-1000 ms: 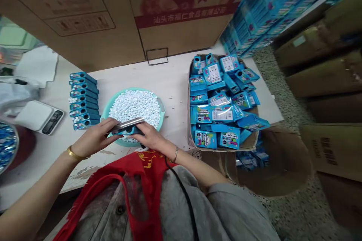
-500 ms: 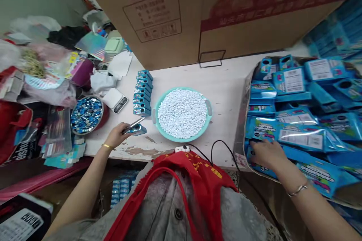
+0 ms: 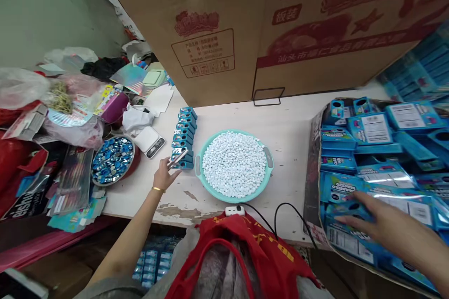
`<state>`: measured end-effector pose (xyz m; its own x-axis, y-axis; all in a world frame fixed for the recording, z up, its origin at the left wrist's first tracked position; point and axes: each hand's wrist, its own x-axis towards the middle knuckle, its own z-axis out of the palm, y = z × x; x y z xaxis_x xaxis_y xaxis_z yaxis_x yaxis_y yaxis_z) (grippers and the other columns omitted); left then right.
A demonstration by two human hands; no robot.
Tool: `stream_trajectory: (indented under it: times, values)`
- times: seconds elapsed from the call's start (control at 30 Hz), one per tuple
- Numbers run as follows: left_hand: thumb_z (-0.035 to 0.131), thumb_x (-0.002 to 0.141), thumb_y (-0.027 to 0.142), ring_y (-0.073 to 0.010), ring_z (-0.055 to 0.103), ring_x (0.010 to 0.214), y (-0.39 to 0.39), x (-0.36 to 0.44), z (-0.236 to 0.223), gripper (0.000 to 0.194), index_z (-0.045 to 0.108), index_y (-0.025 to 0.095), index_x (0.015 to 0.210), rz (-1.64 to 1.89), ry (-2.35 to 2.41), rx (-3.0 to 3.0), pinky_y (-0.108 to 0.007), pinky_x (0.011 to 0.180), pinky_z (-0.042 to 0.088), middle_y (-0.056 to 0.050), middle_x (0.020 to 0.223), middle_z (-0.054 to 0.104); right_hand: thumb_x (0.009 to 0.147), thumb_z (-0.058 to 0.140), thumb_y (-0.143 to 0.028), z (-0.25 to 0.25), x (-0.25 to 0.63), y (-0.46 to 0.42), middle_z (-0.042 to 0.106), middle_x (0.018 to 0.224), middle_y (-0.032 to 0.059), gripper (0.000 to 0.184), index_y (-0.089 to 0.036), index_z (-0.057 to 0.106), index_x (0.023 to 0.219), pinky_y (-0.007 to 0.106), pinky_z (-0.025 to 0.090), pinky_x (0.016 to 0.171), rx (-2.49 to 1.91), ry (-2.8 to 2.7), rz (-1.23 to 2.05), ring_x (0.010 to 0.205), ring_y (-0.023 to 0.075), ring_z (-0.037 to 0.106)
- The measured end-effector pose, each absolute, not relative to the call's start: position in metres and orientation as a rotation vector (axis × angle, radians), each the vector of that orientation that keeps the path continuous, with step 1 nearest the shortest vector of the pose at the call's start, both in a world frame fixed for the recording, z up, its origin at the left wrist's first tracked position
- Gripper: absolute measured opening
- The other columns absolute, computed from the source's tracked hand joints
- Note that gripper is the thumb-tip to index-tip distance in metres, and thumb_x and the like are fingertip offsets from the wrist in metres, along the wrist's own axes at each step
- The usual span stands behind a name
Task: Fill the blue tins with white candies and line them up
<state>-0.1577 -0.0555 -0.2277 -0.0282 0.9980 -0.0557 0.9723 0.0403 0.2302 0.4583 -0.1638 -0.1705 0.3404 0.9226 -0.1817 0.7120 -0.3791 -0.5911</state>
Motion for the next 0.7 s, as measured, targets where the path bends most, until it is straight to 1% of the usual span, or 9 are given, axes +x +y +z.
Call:
stream_trajectory:
  times: [0.03,0.07,0.1,0.17,0.27,0.37,0.53,0.63,0.7]
  values:
    - [0.058,0.088,0.044,-0.0228,0.065,0.099,-0.060,-0.151,-0.222,0.051,0.044,0.018,0.129,0.273,2.063,2.055,-0.030,0.071,0.053,-0.012,0.118,0.059,0.028,0.085,-0.052,-0.152,0.448,-0.159,0.067,0.061,0.0074,0.052,-0.031,0.068,0.072,0.040,0.040,0.040,-2.268,-1.396,0.794,0.041,0.0275,0.055]
    - [0.052,0.092,0.043,-0.0212,0.065,0.098,-0.065,-0.143,-0.216,0.043,0.047,0.019,0.126,0.322,1.977,2.085,-0.030,0.076,0.053,-0.011,0.115,0.062,0.033,0.083,-0.058,-0.135,0.434,-0.153,0.066,0.060,0.0049,0.054,-0.032,0.066,0.077,0.039,0.040,0.038,-2.285,-1.342,0.874,0.039,0.0255,0.053]
    - [0.047,0.095,0.040,-0.0198,0.065,0.098,-0.070,-0.133,-0.209,0.035,0.050,0.020,0.122,0.329,1.866,2.121,-0.030,0.080,0.052,-0.009,0.111,0.064,0.039,0.080,-0.062,-0.121,0.419,-0.148,0.066,0.063,0.0030,0.056,-0.031,0.063,0.082,0.039,0.043,0.040,-2.219,-1.258,0.905,0.042,0.0246,0.055]
    - [0.042,0.097,0.036,-0.0187,0.065,0.097,-0.080,-0.109,-0.196,0.027,0.056,0.022,0.115,0.216,1.646,2.184,-0.030,0.083,0.051,-0.006,0.105,0.067,0.044,0.083,-0.058,-0.106,0.388,-0.138,0.071,0.077,0.0011,0.059,-0.030,0.059,0.090,0.038,0.054,0.052,-2.039,-0.988,1.077,0.059,0.0256,0.065]
    - [0.048,0.094,0.033,-0.0194,0.064,0.095,-0.094,-0.067,-0.186,0.021,0.061,0.023,0.108,-0.114,1.478,2.203,-0.029,0.080,0.049,-0.005,0.100,0.067,0.044,0.089,-0.050,-0.113,0.352,-0.129,0.072,0.074,-0.0020,0.065,-0.027,0.054,0.094,0.034,0.058,0.059,-1.836,-0.608,1.373,0.065,0.0223,0.069]
    - [0.050,0.093,0.028,-0.0211,0.064,0.097,-0.101,-0.021,-0.195,0.017,0.060,0.021,0.105,-0.353,1.500,2.140,-0.030,0.079,0.049,-0.007,0.105,0.065,0.047,0.091,-0.045,-0.133,0.332,-0.132,0.072,0.073,-0.0029,0.063,-0.025,0.054,0.094,0.033,0.059,0.060,-1.656,-0.371,1.585,0.064,0.0197,0.069]
    - [0.046,0.094,0.023,-0.0264,0.063,0.100,-0.088,0.050,-0.233,0.017,0.056,0.015,0.106,-0.326,1.626,2.013,-0.035,0.079,0.049,-0.015,0.110,0.061,0.054,0.089,-0.038,-0.149,0.316,-0.148,0.072,0.076,-0.0016,0.054,-0.024,0.057,0.095,0.035,0.059,0.061,-1.467,-0.193,1.814,0.065,0.0198,0.070]
    - [0.042,0.095,0.021,-0.0270,0.063,0.102,-0.076,0.077,-0.250,0.020,0.054,0.014,0.110,-0.270,1.664,1.981,-0.037,0.081,0.048,-0.018,0.115,0.059,0.056,0.087,-0.037,-0.148,0.316,-0.154,0.073,0.086,0.0003,0.053,-0.025,0.058,0.099,0.038,0.060,0.066,-1.413,-0.206,1.861,0.074,0.0225,0.071]
    - [0.040,0.095,0.018,-0.0264,0.063,0.103,-0.071,0.084,-0.256,0.021,0.053,0.015,0.111,-0.227,1.682,1.956,-0.037,0.083,0.048,-0.018,0.117,0.059,0.060,0.085,-0.038,-0.150,0.318,-0.152,0.073,0.092,0.0019,0.051,-0.026,0.058,0.102,0.040,0.059,0.071,-1.400,-0.255,1.812,0.082,0.0245,0.071]
